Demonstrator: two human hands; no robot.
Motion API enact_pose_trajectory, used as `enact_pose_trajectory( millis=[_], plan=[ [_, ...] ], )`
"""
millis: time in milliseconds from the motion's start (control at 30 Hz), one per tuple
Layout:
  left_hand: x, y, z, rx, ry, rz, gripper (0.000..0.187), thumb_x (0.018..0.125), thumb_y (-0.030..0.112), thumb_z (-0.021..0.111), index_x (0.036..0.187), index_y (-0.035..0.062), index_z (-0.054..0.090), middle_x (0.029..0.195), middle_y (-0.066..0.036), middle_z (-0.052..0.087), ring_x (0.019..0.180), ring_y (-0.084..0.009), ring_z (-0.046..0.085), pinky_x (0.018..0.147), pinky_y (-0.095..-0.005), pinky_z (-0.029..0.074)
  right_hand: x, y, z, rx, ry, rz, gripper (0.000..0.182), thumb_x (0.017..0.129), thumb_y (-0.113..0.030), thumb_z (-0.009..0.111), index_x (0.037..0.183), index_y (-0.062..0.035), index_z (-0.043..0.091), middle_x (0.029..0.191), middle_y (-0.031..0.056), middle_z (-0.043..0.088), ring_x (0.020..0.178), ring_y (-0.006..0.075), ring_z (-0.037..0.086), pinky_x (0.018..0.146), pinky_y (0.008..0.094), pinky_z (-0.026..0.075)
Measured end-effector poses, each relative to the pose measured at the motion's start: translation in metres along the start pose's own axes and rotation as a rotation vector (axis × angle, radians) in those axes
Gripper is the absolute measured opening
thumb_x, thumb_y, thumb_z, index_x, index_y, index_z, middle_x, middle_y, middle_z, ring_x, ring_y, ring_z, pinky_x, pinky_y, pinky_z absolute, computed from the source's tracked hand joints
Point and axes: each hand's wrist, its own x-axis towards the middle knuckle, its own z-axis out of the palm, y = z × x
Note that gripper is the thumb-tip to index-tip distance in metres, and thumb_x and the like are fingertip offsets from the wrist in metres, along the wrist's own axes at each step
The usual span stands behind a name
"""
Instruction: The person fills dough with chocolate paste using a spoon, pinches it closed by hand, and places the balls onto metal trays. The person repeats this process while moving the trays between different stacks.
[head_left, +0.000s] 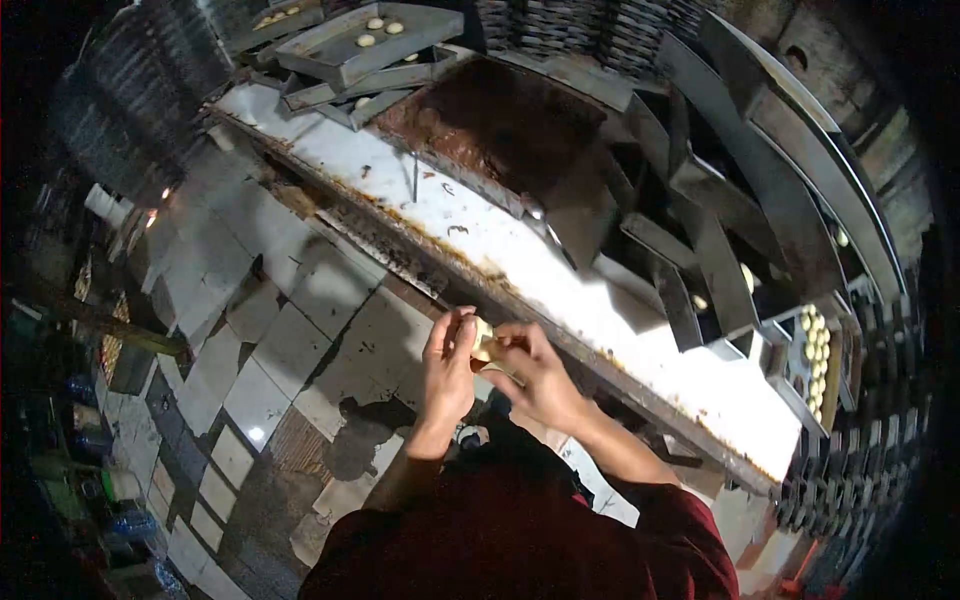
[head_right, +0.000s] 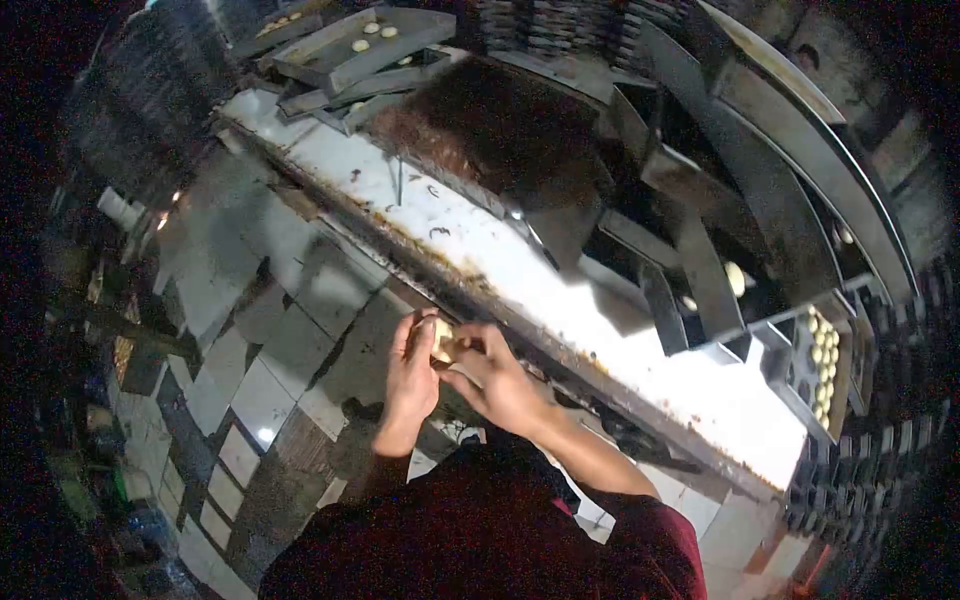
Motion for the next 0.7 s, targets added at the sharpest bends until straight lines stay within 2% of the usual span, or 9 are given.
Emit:
enact_pose_trajectory(
  millis=[100,200,267,367,433,467,533,600,700],
  plan=[
    [-0.029,-0.003,0.007,-0.03,-0.025,-0.187,0.02,0.09,0.017,0.055,0.104,0.0034,0.056,0.094,-0.003,0.057,0.082,-0.0105,0.055,0.067,-0.0241,0.048,-0.026,-0.014,-0.01,-0.377,0.015,-0.028,0.019,0.073,-0.006,0.07,0.09,-0.0009,0.063,0.099,0.0152,0.055,0.087,0.022,0.056,0.073,0.0325,0.048],
    [-0.049,-0.017,0.007,0.012,-0.252,-0.247,0.02,0.09,0.013,0.053,0.107,0.0034,0.057,0.104,-0.006,0.058,0.093,-0.0132,0.055,0.077,-0.0262,0.049,-0.043,-0.029,-0.033,-0.018,0.154,0.414,0.014,0.08,-0.007,0.065,0.088,0.0012,0.057,0.075,0.0124,0.058,0.061,0.0181,0.059,0.058,0.0277,0.048],
    [-0.067,-0.018,0.023,0.241,-0.512,0.06,0.026,0.09,0.008,0.052,0.115,0.0006,0.054,0.111,-0.008,0.057,0.101,-0.0141,0.054,0.082,-0.0243,0.044,-0.059,-0.022,-0.048,0.095,0.126,0.456,0.017,0.082,-0.01,0.064,0.091,0.0014,0.055,0.075,0.0127,0.058,0.056,0.0182,0.059,0.056,0.0255,0.048],
    [-0.077,-0.029,0.036,0.308,-0.506,0.108,0.032,0.09,0.007,0.051,0.121,0.0002,0.05,0.12,-0.011,0.053,0.104,-0.0147,0.053,0.087,-0.0254,0.043,-0.083,-0.026,-0.058,0.447,0.187,0.67,0.02,0.08,-0.008,0.065,0.096,0.001,0.058,0.08,0.012,0.057,0.069,0.0198,0.059,0.063,0.0271,0.048],
    [-0.081,-0.037,0.057,0.175,-0.326,-0.006,0.029,0.091,0.007,0.048,0.119,0.0039,0.051,0.118,-0.015,0.053,0.096,-0.0163,0.055,0.072,-0.0209,0.049,-0.098,-0.041,-0.059,0.137,0.234,0.427,0.022,0.079,-0.008,0.066,0.099,-0.0005,0.059,0.088,0.0129,0.055,0.073,0.0216,0.057,0.063,0.0294,0.047],
    [-0.083,-0.039,0.064,-0.018,-0.256,-0.149,0.027,0.092,0.006,0.045,0.118,0.0045,0.05,0.119,-0.018,0.051,0.093,-0.0166,0.056,0.071,-0.0216,0.05,-0.106,-0.048,-0.058,-0.173,0.266,0.182,0.025,0.078,-0.009,0.067,0.101,-0.0019,0.06,0.096,0.0137,0.054,0.077,0.0233,0.054,0.064,0.0317,0.046],
    [-0.087,-0.057,0.074,-0.055,-0.296,-0.2,0.024,0.093,0.008,0.043,0.115,0.003,0.052,0.124,-0.017,0.048,0.098,-0.0178,0.055,0.077,-0.0259,0.049,-0.126,-0.038,-0.062,-0.465,0.289,0.095,0.024,0.074,-0.007,0.069,0.096,-0.0004,0.061,0.1,0.0142,0.051,0.087,0.0259,0.049,0.07,0.0335,0.044],
    [-0.102,-0.075,0.092,-0.012,-0.395,-0.186,0.025,0.093,0.008,0.044,0.116,0.0012,0.051,0.126,-0.016,0.047,0.107,-0.0191,0.05,0.086,-0.0277,0.044,-0.141,-0.029,-0.092,-0.471,0.359,0.046,0.017,0.075,-0.007,0.069,0.086,0.0007,0.058,0.091,0.0133,0.053,0.079,0.0232,0.052,0.065,0.031,0.044],
    [-0.127,-0.09,0.125,0.271,-0.638,0.014,0.027,0.093,0.008,0.043,0.117,-0.0013,0.05,0.131,-0.015,0.043,0.121,-0.0211,0.041,0.099,-0.0306,0.034,-0.174,-0.02,-0.138,0.157,0.422,0.439,0.016,0.08,-0.007,0.067,0.086,0.0009,0.054,0.079,0.007,0.058,0.066,0.0108,0.057,0.057,0.0226,0.046]
  ],
)
